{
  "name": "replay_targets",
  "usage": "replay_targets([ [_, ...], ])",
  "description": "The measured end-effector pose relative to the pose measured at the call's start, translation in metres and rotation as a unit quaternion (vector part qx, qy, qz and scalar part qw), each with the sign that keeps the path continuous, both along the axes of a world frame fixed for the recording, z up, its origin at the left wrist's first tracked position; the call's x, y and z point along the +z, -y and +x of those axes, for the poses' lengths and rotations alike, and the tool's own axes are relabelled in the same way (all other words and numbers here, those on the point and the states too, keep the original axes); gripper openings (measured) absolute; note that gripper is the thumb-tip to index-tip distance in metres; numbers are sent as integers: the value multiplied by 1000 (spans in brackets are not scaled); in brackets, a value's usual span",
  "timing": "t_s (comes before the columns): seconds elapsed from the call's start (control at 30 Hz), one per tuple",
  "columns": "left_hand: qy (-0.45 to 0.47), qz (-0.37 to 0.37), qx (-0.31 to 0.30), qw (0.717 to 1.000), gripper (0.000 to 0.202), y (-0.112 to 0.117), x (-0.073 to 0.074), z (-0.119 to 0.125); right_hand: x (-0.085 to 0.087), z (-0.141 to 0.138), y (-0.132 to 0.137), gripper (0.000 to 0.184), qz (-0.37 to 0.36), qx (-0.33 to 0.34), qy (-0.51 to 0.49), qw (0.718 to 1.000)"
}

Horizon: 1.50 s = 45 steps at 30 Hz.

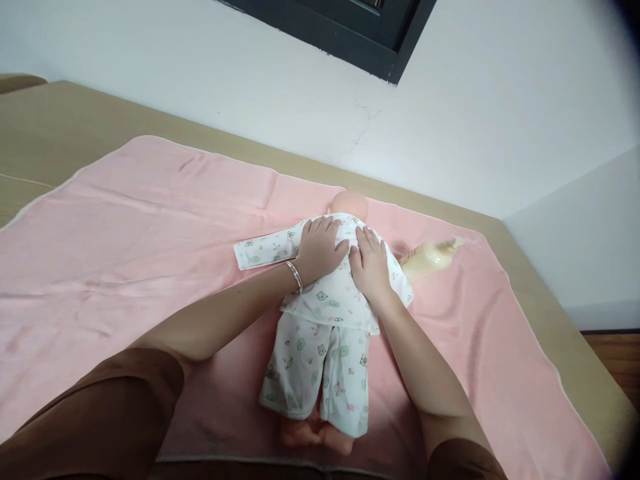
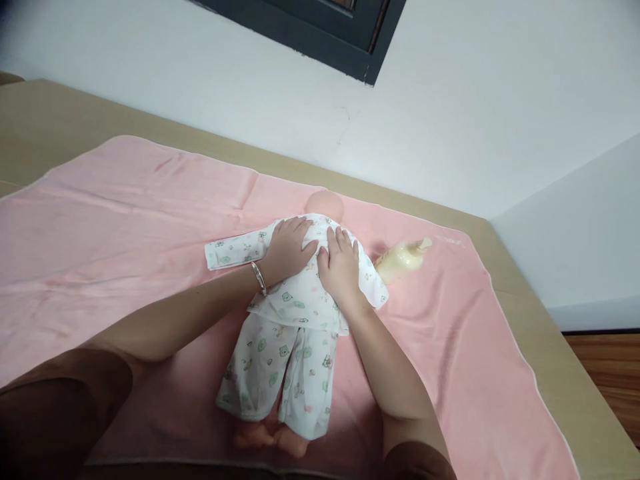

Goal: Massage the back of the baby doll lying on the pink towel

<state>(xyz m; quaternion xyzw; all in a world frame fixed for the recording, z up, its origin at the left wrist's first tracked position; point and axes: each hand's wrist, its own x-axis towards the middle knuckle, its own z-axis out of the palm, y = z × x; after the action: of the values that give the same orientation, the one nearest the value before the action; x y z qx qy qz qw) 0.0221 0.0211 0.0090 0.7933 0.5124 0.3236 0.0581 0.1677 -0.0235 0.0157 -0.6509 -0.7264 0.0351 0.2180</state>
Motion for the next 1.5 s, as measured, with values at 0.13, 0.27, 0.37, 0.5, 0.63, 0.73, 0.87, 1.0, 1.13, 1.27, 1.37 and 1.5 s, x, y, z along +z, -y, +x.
replay_targets([
  [0.13, 3, 9, 3, 1000, 44, -1, -2, 1, 3, 10, -5, 56, -6, 49, 26, 998],
  [0.27, 12, 40, 6, 999, 41, -3, -5, 2, 9, 22, -12, 57, -21, 88, 42, 995],
  [0.37, 14, 78, -2, 997, 36, -2, -7, 1, 16, 20, -10, 53, -24, 97, 65, 993],
  [0.5, 29, 127, -25, 991, 28, 2, -10, 0, 19, -2, 7, 48, 26, 41, 138, 989],
  [0.63, 60, 130, -18, 989, 24, 2, -11, 0, 16, -12, 15, 49, 40, -7, 157, 987],
  [0.73, 66, 104, -10, 992, 32, -3, -11, 1, 16, 1, 5, 52, -7, 6, 93, 996],
  [0.87, 65, 87, -23, 994, 38, -5, -12, 0, 20, 17, -8, 56, -57, 61, 54, 995],
  [1.0, 69, 124, -22, 990, 24, 1, -10, -2, 20, 5, 1, 50, -2, 42, 123, 992],
  [1.13, 55, 94, -3, 994, 24, 5, -7, -2, 17, -10, 12, 48, 32, -7, 166, 986],
  [1.27, 44, 61, 2, 997, 37, 1, -7, -1, 16, -2, 6, 53, -16, 5, 126, 992],
  [1.37, 55, 87, -34, 994, 33, -1, -10, -2, 19, 9, -1, 55, -53, 28, 87, 994],
  [1.5, 68, 122, -33, 990, 23, 0, -10, -3, 23, 5, 3, 51, -28, 24, 98, 994],
])
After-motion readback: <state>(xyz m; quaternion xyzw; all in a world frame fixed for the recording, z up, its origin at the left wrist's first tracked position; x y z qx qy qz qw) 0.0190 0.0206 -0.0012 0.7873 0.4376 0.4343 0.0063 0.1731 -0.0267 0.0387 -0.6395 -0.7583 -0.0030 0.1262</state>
